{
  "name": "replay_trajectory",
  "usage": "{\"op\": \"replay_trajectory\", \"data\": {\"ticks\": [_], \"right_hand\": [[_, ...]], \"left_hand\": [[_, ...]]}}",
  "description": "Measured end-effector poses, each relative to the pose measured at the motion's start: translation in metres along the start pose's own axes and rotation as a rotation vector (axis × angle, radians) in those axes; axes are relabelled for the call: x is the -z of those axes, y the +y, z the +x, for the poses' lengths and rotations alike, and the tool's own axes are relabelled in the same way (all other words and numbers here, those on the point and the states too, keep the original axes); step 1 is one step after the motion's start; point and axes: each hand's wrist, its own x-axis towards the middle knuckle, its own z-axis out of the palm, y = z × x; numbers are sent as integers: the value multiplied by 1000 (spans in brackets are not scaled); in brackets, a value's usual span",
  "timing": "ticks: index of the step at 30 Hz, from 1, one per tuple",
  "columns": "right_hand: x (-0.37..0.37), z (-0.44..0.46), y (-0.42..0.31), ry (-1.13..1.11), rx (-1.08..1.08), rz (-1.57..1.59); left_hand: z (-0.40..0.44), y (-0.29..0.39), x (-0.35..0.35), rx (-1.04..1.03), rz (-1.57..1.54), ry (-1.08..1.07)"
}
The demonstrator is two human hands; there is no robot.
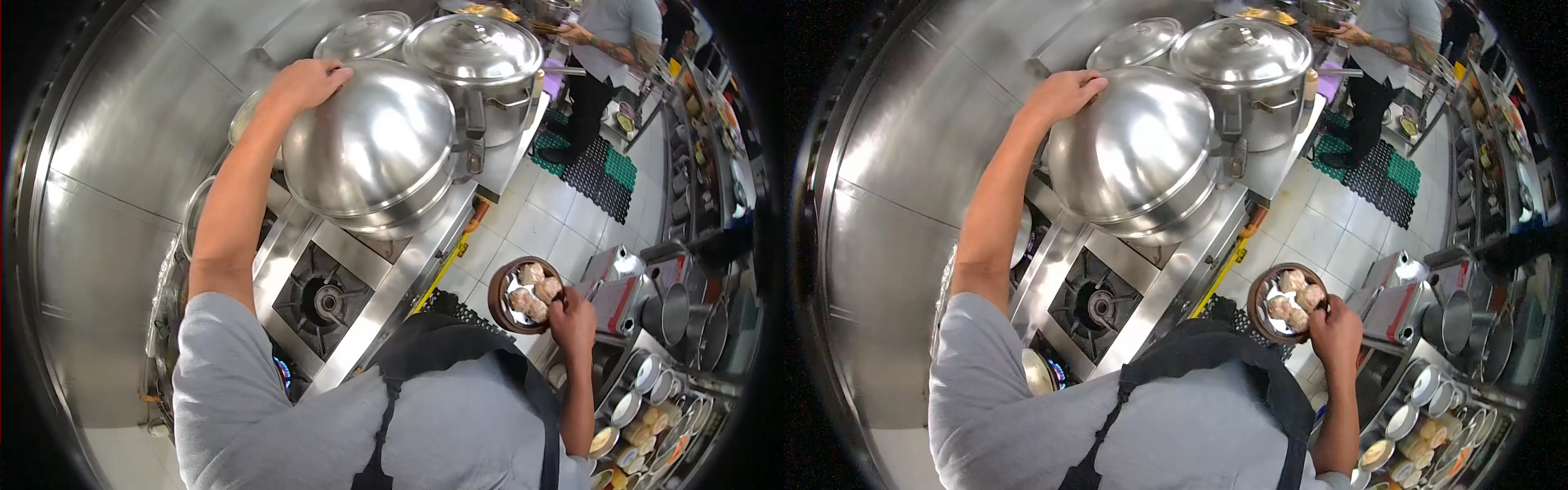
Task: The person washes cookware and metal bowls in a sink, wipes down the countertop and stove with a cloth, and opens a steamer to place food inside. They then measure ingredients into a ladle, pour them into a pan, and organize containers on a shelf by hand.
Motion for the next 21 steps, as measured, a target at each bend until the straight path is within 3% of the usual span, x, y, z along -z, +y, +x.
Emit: {"op": "replay_trajectory", "data": {"ticks": [5, 6, 12, 13, 15, 17, 21], "right_hand": [[14, 7, 0, -29, -42, -13], [7, 9, 10, 42, 33, -12], [-1, 21, 10, 18, 93, -50], [0, 20, 13, 12, 90, -63], [4, 17, 4, -31, 27, -43], [4, 15, 1, -70, -26, -36], [-10, 9, 22, -46, -18, -83]], "left_hand": [[8, -10, -17, -64, 96, 92], [3, -9, -17, -97, 81, 139], [1, -38, 5, 40, -66, 197], [1, -44, 15, 60, -95, 165], [11, -85, 23, 70, -468, 73], [-6, -79, 50, 211, -534, 145], [4, -147, 60, 247, -590, 175]]}}
